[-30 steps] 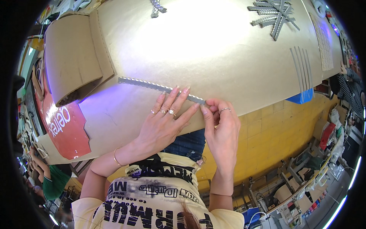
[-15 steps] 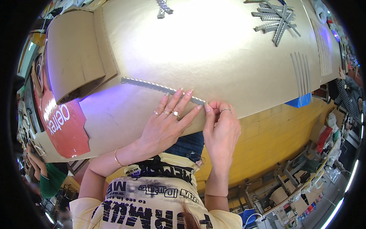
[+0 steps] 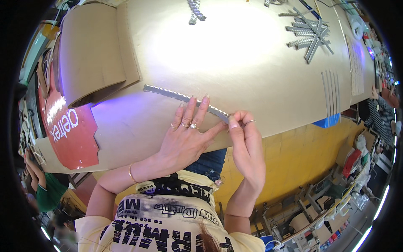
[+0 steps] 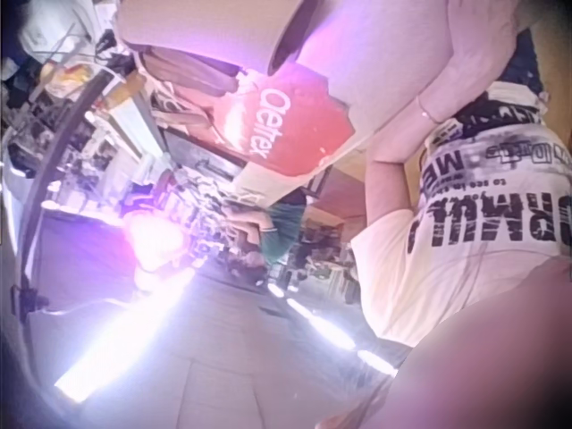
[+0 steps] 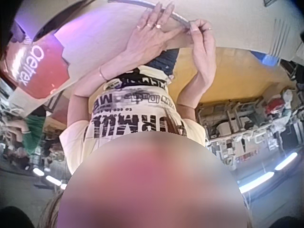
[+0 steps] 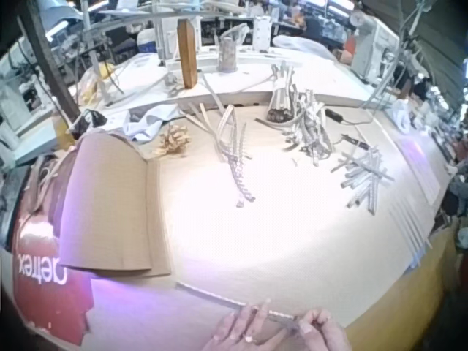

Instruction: The person repeatedly picks up short silver braided cords from a table, aligns them end-to-end, and presses them together to form longer cords. The person places the assembled cords back on the table and continues the process with additional pieces.

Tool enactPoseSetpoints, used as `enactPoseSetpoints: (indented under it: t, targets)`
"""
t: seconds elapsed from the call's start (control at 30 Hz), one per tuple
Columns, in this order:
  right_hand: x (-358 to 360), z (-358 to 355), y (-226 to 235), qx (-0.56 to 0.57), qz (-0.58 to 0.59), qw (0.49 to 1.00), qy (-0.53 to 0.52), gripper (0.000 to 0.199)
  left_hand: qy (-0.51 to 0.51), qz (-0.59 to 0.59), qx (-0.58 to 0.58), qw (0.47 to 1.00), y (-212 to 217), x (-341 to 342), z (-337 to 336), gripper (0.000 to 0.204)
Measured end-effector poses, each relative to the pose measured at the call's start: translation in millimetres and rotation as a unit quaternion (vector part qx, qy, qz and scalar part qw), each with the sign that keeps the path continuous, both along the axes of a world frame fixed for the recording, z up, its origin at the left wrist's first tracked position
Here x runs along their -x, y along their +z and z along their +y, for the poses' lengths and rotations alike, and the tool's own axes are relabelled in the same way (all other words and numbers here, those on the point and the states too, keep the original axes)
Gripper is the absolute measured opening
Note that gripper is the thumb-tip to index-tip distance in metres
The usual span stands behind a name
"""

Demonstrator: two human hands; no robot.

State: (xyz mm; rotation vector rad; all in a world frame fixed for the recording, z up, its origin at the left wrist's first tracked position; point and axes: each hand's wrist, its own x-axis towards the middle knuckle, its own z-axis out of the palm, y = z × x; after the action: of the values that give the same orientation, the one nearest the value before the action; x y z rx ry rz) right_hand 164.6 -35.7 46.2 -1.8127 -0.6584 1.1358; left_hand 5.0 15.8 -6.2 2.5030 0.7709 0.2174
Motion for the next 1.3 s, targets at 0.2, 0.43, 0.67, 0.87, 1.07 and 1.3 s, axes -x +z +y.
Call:
enactPoseSetpoints:
  t: [0.2, 0.43, 0.67, 0.87, 1.07, 1.3]
  targets:
    - [0, 7, -12, -0.004, -0.051, 0.998, -0.021, 0.015, 0.023, -0.016, 0.035, 0.999, 1, 1, 3, 0.058]
    - [14, 26, -16, -0.043, -0.148, 0.988, -0.012, 0.018, 0.034, -0.013, 0.043, 0.998, 3, 6, 6, 0.064]
    - [24, 39, 0, -0.051, -0.164, 0.984, 0.037, 0.026, 0.075, -0.026, 0.064, 0.995, 2, 10, 12, 0.069]
    - [38, 42, 11, -0.192, -0.027, 0.981, -0.001, 0.031, 0.080, -0.035, 0.086, 0.992, 5, 13, 15, 0.067]
    - [22, 35, 3, -0.120, -0.011, 0.993, -0.019, 0.026, 0.128, 0.010, 0.046, 0.991, 7, 47, 30, 0.064]
    - [21, 27, 3, -0.089, -0.072, 0.993, -0.015, 0.023, 0.125, 0.013, 0.039, 0.991, 3, 59, 36, 0.063]
